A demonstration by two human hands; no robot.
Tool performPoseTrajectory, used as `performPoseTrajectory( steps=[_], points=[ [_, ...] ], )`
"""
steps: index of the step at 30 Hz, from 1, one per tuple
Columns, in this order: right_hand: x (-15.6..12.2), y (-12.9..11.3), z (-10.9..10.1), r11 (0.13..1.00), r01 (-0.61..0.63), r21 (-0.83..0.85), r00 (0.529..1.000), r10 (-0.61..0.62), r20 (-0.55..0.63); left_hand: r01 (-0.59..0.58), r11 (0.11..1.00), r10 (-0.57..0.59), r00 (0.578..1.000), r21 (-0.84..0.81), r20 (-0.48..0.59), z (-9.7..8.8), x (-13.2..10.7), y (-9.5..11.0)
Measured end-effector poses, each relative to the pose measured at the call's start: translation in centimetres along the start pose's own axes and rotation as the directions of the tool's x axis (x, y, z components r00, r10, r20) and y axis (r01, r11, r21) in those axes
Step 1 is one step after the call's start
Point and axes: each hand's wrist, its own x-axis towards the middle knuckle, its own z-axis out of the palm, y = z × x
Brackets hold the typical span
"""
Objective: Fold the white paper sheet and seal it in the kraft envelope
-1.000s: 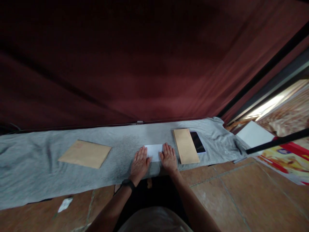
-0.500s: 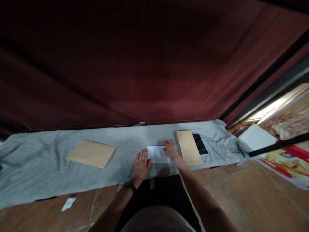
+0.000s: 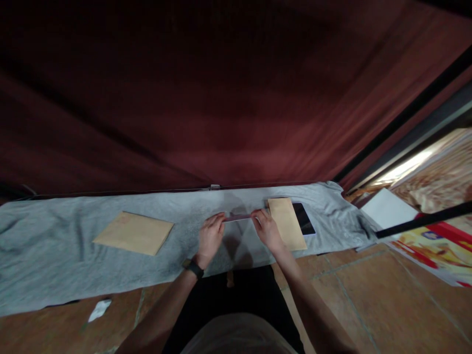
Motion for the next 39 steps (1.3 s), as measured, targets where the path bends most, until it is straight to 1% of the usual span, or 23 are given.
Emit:
performPoseTrajectory(
  steps=[2,4,6,8,10,13,15,18,20,22,25,27,30,34,36,39],
  points=[
    [-2.4,0.2,1.0,1.0,0.028,-0.009,1.0,-0.028,0.005,-0.038,0.999,0.035,0.996,0.036,0.076,0.6,-1.3,-0.8],
    [-5.3,0.7,2.7,0.998,0.058,-0.021,0.998,-0.058,0.017,-0.069,0.996,0.06,0.985,0.053,0.162,1.6,-3.1,-1.9],
    [-8.0,1.1,4.3,0.996,0.085,-0.029,0.994,-0.083,0.066,-0.096,0.993,0.08,0.973,0.067,0.218,2.5,-4.7,-2.9],
    [-10.0,1.3,5.5,0.996,0.084,-0.015,0.993,-0.083,0.086,-0.112,0.99,0.091,0.968,0.08,0.232,3.0,-5.8,-3.6],
    [-11.0,1.5,5.9,0.997,0.075,0.022,0.994,-0.076,0.072,-0.112,0.99,0.092,0.975,0.09,0.202,3.1,-6.3,-3.6],
    [-10.9,1.3,6.0,0.995,0.043,0.087,0.998,-0.046,0.034,-0.095,0.989,0.082,0.989,0.11,0.121,3.6,-6.3,-2.2],
    [-10.1,0.9,6.4,0.995,0.01,0.099,1.0,-0.01,0.002,-0.11,0.984,0.096,0.99,0.142,0.106,4.5,-6.1,-0.7],
    [-8.5,0.0,7.6,0.997,-0.036,0.065,0.999,0.038,-0.036,-0.168,0.964,0.133,0.976,0.204,0.171,6.3,-5.9,1.4],
    [-7.7,-0.5,8.5,0.999,-0.04,-0.003,0.999,0.04,-0.007,-0.188,0.951,0.135,0.967,0.245,0.218,7.3,-6.1,2.0],
    [-7.2,-0.8,9.2,0.995,-0.042,-0.094,0.998,0.046,0.041,-0.192,0.939,0.123,0.962,0.286,0.242,7.9,-6.3,2.1],
    [-7.1,-0.7,9.5,0.975,-0.06,-0.215,0.994,0.077,0.074,-0.177,0.926,0.099,0.966,0.333,0.239,7.8,-6.7,1.4],
    [-7.2,-0.3,9.4,0.96,-0.074,-0.271,0.994,0.094,0.064,-0.153,0.923,0.078,0.973,0.354,0.216,7.5,-7.0,0.9],
    [-7.6,0.6,9.1,0.936,-0.108,-0.335,0.993,0.119,0.013,-0.116,0.921,0.054,0.983,0.371,0.173,7.0,-7.4,0.4],
    [-8.1,1.4,8.7,0.919,-0.182,-0.351,0.983,0.169,-0.067,-0.042,0.925,0.0,0.994,0.377,0.111,6.6,-8.0,0.0],
    [-8.1,1.4,8.6,0.907,-0.255,-0.336,0.967,0.236,-0.098,-0.023,0.931,-0.012,0.995,0.365,0.095,6.4,-8.2,-0.1],
    [-7.4,1.1,8.2,0.865,-0.386,-0.32,0.922,0.371,-0.108,-0.02,0.935,-0.013,0.996,0.353,0.091,6.3,-8.4,-0.1]
  ],
)
